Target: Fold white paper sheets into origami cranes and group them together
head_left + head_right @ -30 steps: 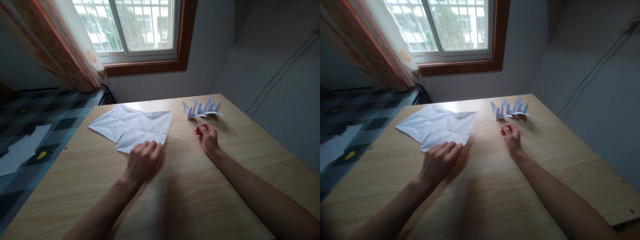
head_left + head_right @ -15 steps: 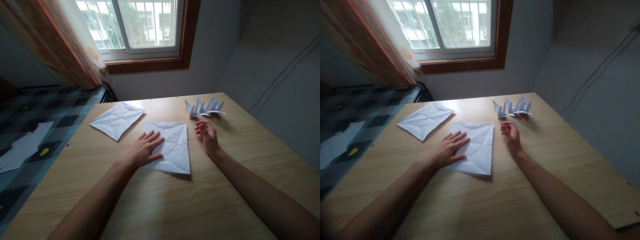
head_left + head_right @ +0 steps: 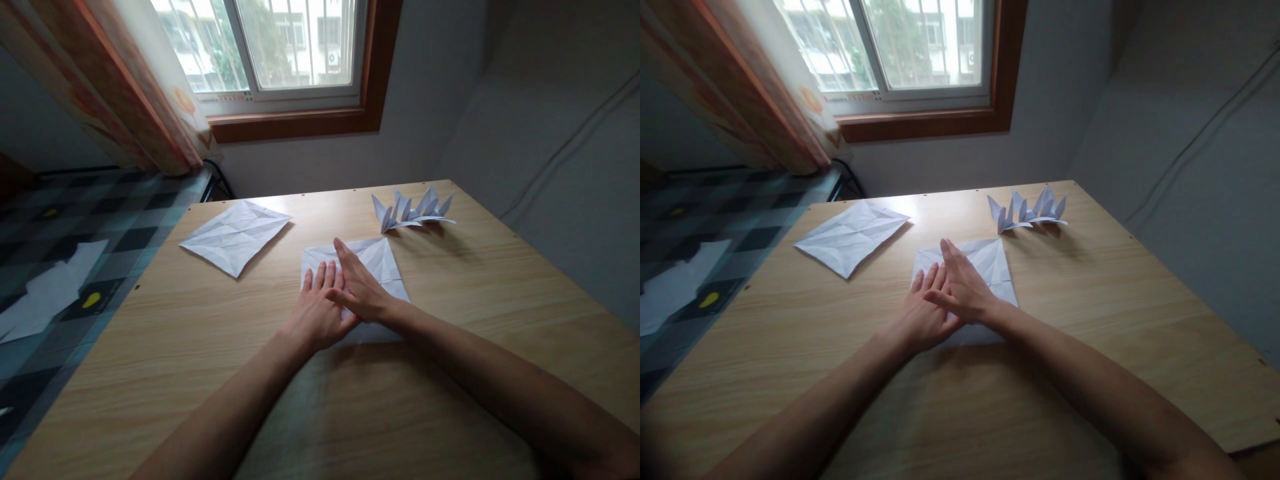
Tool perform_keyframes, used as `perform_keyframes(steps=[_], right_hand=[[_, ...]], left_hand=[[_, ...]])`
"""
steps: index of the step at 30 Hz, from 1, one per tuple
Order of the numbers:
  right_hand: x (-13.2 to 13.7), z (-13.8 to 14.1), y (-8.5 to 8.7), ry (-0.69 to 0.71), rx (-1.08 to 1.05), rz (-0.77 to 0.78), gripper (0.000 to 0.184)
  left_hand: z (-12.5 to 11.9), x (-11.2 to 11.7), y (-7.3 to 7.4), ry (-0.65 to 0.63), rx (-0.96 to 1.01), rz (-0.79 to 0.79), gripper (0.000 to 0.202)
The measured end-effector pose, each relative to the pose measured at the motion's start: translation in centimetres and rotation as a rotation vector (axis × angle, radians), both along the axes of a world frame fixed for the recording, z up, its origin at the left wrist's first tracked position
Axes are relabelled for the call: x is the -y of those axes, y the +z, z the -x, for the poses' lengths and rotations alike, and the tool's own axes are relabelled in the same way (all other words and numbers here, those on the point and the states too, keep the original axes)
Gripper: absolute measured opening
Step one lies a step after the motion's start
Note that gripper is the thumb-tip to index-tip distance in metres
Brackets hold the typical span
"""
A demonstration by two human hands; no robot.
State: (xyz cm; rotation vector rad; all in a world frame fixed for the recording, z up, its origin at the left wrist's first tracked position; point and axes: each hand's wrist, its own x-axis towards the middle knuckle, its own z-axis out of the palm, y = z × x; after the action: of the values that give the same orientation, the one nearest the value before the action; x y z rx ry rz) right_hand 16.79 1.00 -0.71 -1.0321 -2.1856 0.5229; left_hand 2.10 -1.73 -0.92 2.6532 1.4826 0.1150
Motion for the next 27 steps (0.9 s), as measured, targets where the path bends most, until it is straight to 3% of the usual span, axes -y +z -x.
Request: perform_keyframes(steps=[3,6,16,27], right_hand=[[-0.5,0.2,-1.6,0.027,0.125,0.051,0.102],[-0.6,-0.2,-2.2,0.012,0.197,0.028,0.099],[0.0,-1.6,-2.2,-0.119,0.52,-0.064,0.093],[0.6,-6.8,-2.0,-0.15,0.599,-0.11,0.089]], left_hand=[[0.2,-0.1,0.0,-0.004,0.015,-0.01,0.089],[0.8,-0.4,0.0,-0.03,0.016,-0.008,0.099],[2.8,-2.5,0.8,-0.078,-0.067,0.024,0.114],[4.9,-5.7,0.6,0.002,-0.073,-0.005,0.112]])
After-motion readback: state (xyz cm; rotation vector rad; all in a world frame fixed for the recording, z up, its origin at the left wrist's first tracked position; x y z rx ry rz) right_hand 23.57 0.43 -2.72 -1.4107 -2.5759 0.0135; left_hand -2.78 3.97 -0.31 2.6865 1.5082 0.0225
